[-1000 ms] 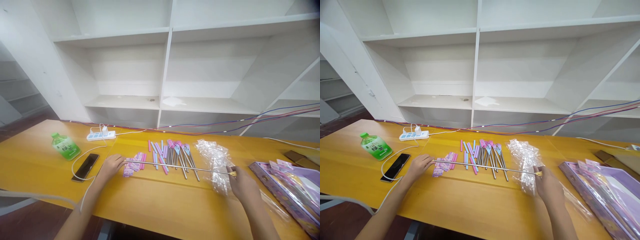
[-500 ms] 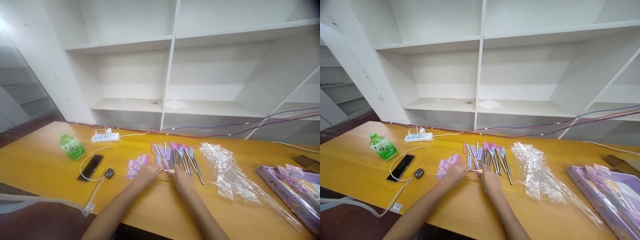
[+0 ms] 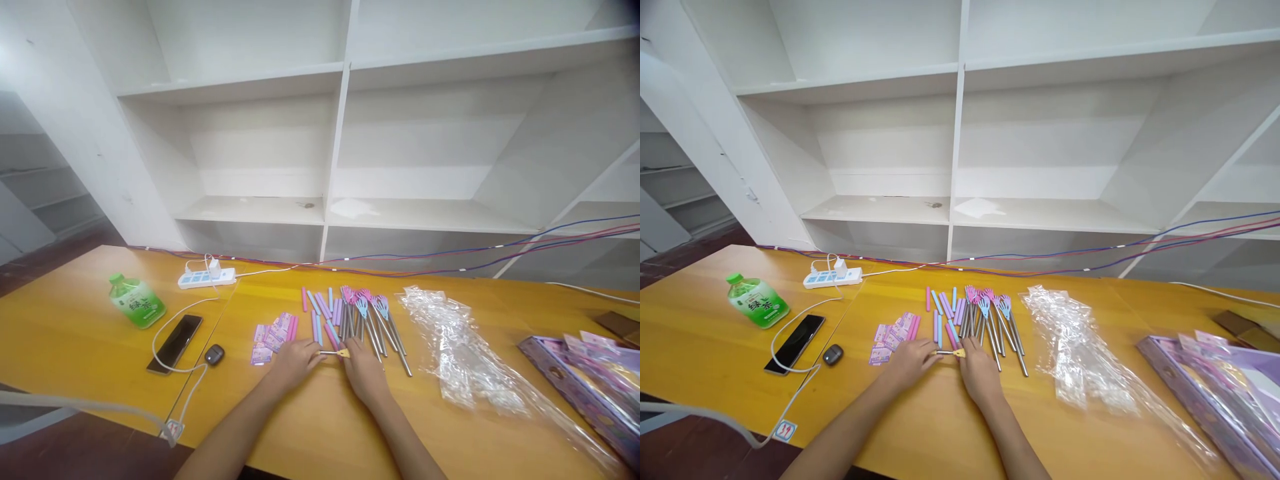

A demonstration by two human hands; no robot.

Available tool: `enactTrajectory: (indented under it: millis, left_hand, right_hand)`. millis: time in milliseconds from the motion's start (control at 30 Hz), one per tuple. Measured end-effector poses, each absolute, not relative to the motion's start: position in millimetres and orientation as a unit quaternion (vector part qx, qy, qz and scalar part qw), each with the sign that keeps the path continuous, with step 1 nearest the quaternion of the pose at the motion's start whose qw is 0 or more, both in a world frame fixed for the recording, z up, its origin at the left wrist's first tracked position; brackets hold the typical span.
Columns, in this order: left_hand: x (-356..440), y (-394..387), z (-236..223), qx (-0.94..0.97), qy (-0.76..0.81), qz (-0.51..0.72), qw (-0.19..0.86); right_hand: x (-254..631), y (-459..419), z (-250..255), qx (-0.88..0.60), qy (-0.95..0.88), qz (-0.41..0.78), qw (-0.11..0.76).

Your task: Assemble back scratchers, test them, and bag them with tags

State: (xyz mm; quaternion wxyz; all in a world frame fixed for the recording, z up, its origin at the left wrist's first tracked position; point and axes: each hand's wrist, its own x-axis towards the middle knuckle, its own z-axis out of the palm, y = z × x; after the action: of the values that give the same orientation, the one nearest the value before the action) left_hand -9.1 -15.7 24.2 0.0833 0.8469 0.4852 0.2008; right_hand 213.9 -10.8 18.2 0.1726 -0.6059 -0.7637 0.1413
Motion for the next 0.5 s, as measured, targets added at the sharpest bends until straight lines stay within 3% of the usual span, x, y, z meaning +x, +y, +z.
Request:
enactTrajectory:
  millis: [500]
  left_hand:
    - [-6.6, -10.4, 18.1, 0.870, 0.453, 0.187, 0.059]
  right_hand:
    - [212.6, -12.3, 23.8, -0.610, -0.771, 0.121, 0.138]
